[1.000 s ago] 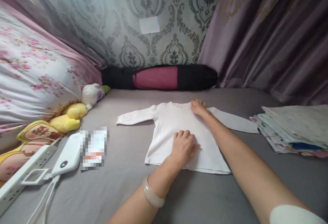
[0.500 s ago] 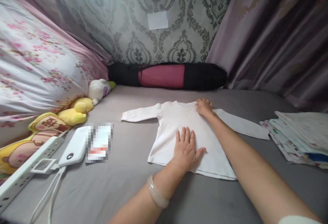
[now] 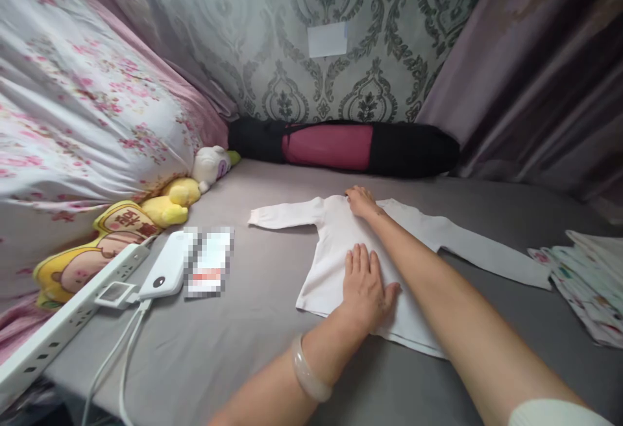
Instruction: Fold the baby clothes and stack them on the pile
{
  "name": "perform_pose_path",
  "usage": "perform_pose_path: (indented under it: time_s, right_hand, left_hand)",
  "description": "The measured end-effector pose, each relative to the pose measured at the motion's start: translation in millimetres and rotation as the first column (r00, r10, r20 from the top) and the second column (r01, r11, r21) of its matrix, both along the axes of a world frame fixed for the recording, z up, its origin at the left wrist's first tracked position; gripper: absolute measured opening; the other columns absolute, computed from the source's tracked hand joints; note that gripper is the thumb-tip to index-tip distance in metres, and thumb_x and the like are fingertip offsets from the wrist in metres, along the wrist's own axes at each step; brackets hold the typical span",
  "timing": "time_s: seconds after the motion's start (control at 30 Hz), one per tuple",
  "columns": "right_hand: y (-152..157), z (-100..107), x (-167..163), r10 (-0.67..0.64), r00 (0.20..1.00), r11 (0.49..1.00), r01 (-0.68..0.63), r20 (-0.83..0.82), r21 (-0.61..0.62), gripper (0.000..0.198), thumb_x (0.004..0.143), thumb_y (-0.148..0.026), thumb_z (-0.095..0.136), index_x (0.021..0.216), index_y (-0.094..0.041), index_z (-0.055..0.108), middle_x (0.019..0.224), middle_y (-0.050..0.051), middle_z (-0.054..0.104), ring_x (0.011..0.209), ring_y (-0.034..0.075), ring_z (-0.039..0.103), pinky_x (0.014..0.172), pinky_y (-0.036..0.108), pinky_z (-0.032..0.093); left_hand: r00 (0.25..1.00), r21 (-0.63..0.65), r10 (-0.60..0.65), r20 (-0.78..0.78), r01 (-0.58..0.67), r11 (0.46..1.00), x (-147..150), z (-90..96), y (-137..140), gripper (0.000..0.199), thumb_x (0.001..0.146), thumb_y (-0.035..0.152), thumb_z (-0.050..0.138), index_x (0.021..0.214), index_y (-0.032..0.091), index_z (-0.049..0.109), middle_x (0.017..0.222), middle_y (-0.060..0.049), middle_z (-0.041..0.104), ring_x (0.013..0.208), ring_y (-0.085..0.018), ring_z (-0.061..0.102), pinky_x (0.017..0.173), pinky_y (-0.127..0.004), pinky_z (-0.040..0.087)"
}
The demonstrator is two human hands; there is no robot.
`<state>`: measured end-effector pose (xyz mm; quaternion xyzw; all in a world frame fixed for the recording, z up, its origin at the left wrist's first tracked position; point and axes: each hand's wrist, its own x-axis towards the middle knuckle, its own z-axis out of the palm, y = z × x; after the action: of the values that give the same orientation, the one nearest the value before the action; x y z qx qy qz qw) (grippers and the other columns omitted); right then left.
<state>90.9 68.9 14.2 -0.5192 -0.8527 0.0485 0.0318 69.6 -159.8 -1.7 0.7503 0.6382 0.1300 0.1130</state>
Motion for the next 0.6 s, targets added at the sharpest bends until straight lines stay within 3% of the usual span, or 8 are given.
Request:
perform_pose_path:
  time_s: [0.2, 0.43, 0.6]
  right_hand:
    - [-1.0, -15.2, -6.4, -0.099, 0.983, 0.987, 0.117, -0.153, 0.115, 0.034, 0.094, -0.011, 0.032, 0.113, -0.017, 0.060, 0.118, 0.012, 0.056, 0.107, 0.024, 0.053, 0.087, 0.034, 0.042]
    - [-1.1, -34.1, -9.4, -0.132, 0.947, 0.973, 0.180, -0.292, 0.143, 0.034, 0.094, -0.010, 0.031, 0.112, -0.015, 0.060, 0.116, 0.013, 0.057, 0.108, 0.023, 0.052, 0.090, 0.035, 0.041]
    - [-12.7, -33.8, 0.3, -0.105, 0.932, 0.979, 0.158, -0.348, 0.127, 0.040, 0.092, -0.010, 0.033, 0.127, -0.012, 0.054, 0.128, 0.016, 0.053, 0.119, 0.024, 0.049, 0.101, 0.036, 0.037]
  left_hand:
    - [0.996, -0.061, 0.078, -0.046, -0.081, 0.995, -13.1, -0.3, 9.7, 0.114, 0.072, 0.087, 0.028, 0.150, 0.004, 0.023, 0.156, -0.024, 0.016, 0.145, -0.040, 0.008, 0.116, -0.060, 0.011]
    - [0.991, -0.150, 0.065, -0.116, -0.082, 0.985, -12.9, 5.0, 10.1, 0.105, 0.078, 0.082, 0.026, 0.153, 0.008, 0.019, 0.158, -0.021, 0.010, 0.145, -0.042, 0.002, 0.113, -0.067, 0.006]
    - [0.987, -0.172, 0.048, -0.153, -0.075, 0.982, -14.1, 5.5, 11.4, 0.105, 0.079, 0.082, 0.021, 0.153, 0.007, 0.016, 0.158, -0.021, 0.008, 0.145, -0.041, 0.000, 0.112, -0.067, 0.005]
